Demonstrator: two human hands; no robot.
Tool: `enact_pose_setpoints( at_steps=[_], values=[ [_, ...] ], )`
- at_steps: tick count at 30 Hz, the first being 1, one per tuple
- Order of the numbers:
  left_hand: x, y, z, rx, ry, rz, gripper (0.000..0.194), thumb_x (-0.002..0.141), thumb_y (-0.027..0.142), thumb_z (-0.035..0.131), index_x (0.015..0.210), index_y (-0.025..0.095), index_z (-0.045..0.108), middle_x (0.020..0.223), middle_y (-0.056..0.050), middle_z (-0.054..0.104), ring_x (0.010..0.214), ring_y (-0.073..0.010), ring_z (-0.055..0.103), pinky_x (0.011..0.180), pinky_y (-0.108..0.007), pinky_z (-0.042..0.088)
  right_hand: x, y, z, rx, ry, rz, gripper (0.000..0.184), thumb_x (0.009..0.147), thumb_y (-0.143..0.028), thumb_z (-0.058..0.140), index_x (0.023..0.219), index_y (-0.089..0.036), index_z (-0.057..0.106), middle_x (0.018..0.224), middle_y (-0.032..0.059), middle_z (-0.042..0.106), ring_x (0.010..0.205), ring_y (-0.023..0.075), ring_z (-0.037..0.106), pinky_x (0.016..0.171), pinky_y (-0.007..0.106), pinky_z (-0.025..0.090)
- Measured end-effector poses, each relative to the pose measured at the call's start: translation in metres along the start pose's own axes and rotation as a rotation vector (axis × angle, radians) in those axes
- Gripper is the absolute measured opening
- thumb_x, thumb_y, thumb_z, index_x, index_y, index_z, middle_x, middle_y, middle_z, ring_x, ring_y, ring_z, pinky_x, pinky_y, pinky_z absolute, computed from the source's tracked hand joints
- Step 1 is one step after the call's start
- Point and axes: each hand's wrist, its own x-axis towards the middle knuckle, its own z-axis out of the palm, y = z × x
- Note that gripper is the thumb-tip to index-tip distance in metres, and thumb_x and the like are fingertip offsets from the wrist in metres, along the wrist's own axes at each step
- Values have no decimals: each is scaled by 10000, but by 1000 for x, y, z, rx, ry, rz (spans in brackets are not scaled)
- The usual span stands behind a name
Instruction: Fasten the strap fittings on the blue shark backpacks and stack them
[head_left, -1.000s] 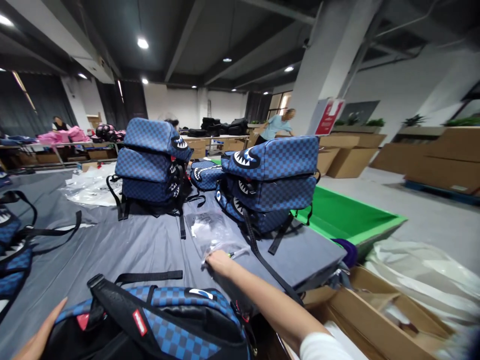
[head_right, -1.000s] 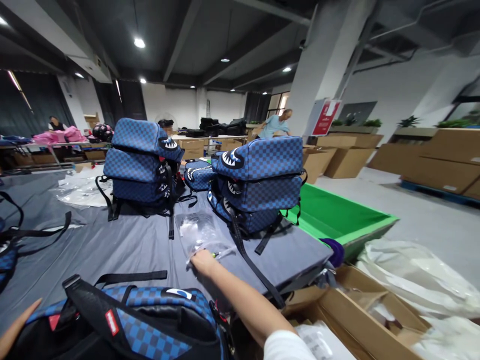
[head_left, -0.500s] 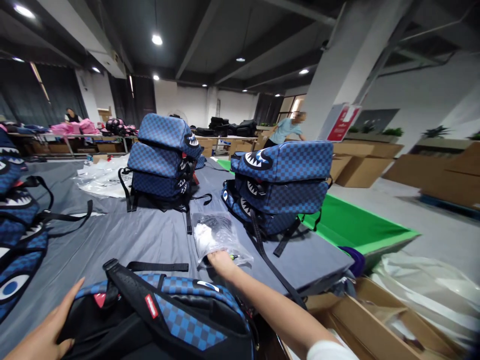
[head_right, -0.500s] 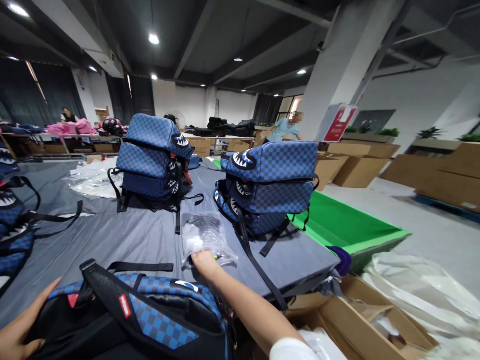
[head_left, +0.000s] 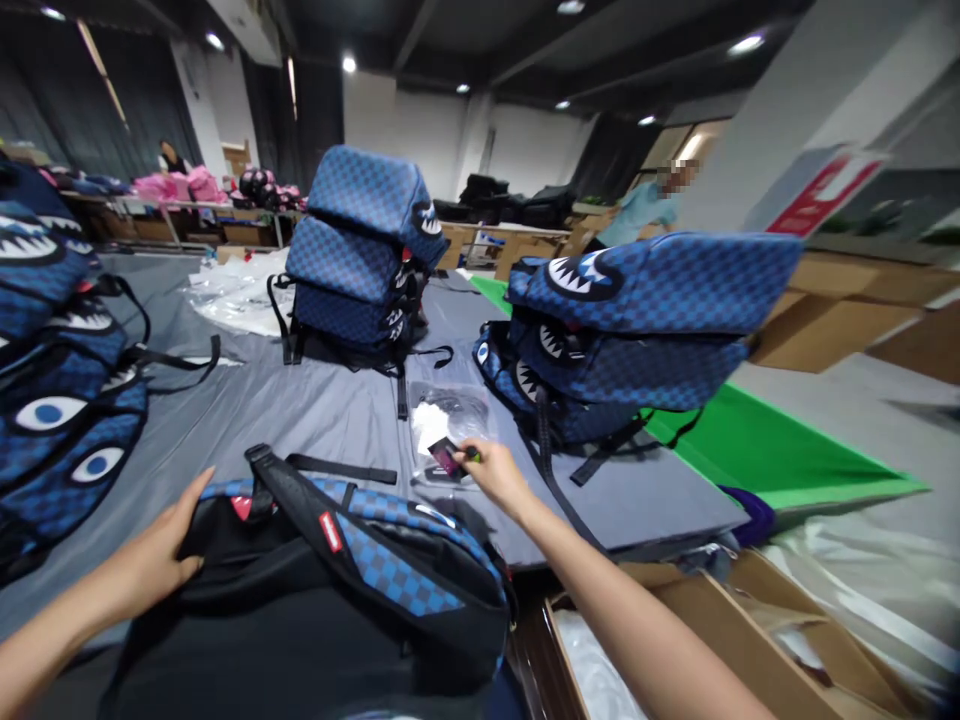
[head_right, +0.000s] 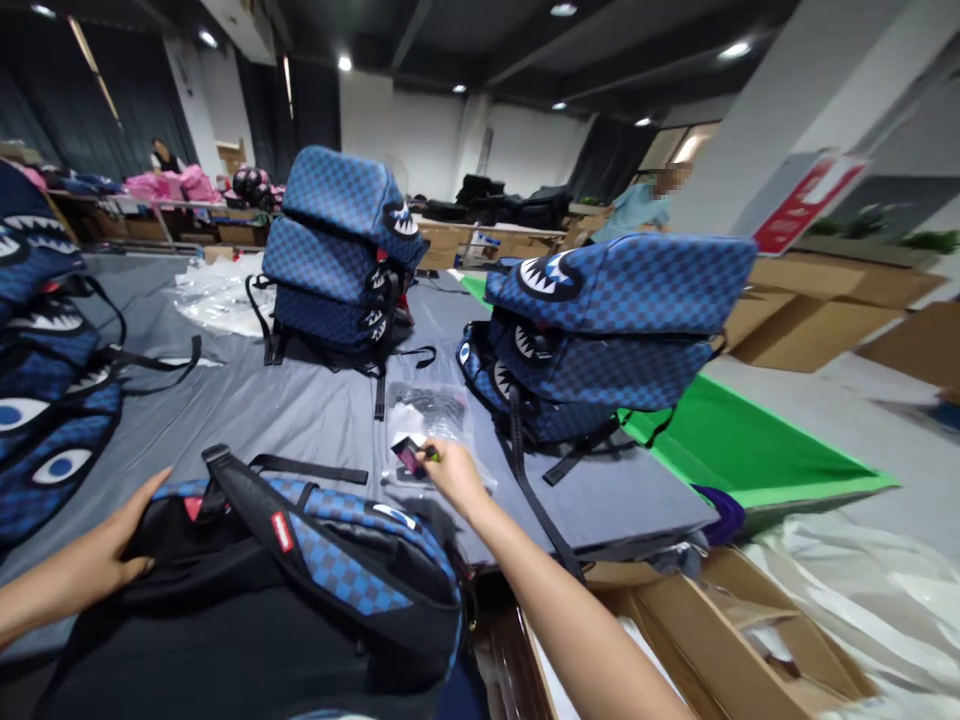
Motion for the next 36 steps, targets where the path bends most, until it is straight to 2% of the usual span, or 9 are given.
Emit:
enact_pose_setpoints(
  at_steps=[5,8,12,15,18,23,27,29,36],
  values=[
    [-5,20,-13,33,-216,-57,1038,706,239,558,1597,204,26,1590,-158,344,1400,-305,461,1120,-427,418,-12,-47,-27,262,103,-149,331,937,-407,517,952,-125,690,807,53,707,718,171,653,629,261,508],
    [-10,31,-18,49,-246,-85,1030,739,211,545,1593,240,-30,1593,-144,334,1409,-292,451,1129,-417,404,-22,-82,-35,421,271,-359,218,930,-338,577,856,-171,696,732,34,706,659,161,644,620,269,503],
    [-13,35,-20,35,-259,-86,1015,768,178,532,1588,275,-58,1592,-154,328,1407,-303,451,1111,-425,413,-33,-114,-44,423,412,-711,175,943,-158,536,967,-207,702,965,71,756,914,193,696,820,342,546],
    [-13,35,-20,42,-242,-92,1033,750,147,550,1593,268,-34,1566,-173,370,1386,-316,476,1075,-413,441,-39,-130,-46,400,413,-775,188,930,-127,545,986,-218,700,925,66,752,876,192,700,772,331,554],
    [-12,39,-20,55,-234,-62,1067,719,127,602,1597,240,7,1520,-197,434,1332,-325,533,1018,-384,478,-41,-150,-36,431,337,-738,129,924,-163,593,982,-223,691,817,38,742,720,174,699,662,286,542],
    [-21,42,-17,33,-115,-64,1068,737,178,690,1596,249,60,1476,-204,488,1250,-349,601,966,-391,501,-32,-208,8,442,111,-843,185,924,-137,540,988,-204,700,882,47,769,785,178,725,700,255,527],
    [-49,32,-4,-234,111,-142,931,871,386,624,1597,205,69,1545,-192,412,1365,-346,495,1096,-479,425,-30,-248,34,111,-244,-804,261,852,-61,551,1013,-207,694,942,40,773,881,190,730,711,238,490],
    [-67,23,7,-406,134,-165,830,912,500,554,1578,179,176,1573,-173,376,1407,-324,448,1155,-487,374,-34,-260,39,-86,-372,-787,254,876,-72,523,1023,-202,685,955,56,767,898,200,728,698,239,478],
    [-98,10,35,-478,213,-96,877,797,437,734,1517,177,305,1538,-157,434,1421,-302,423,1189,-485,334,-42,-285,43,-305,-489,-763,306,935,-72,424,1093,-167,669,1018,151,724,954,255,710,748,302,514]
  ],
)
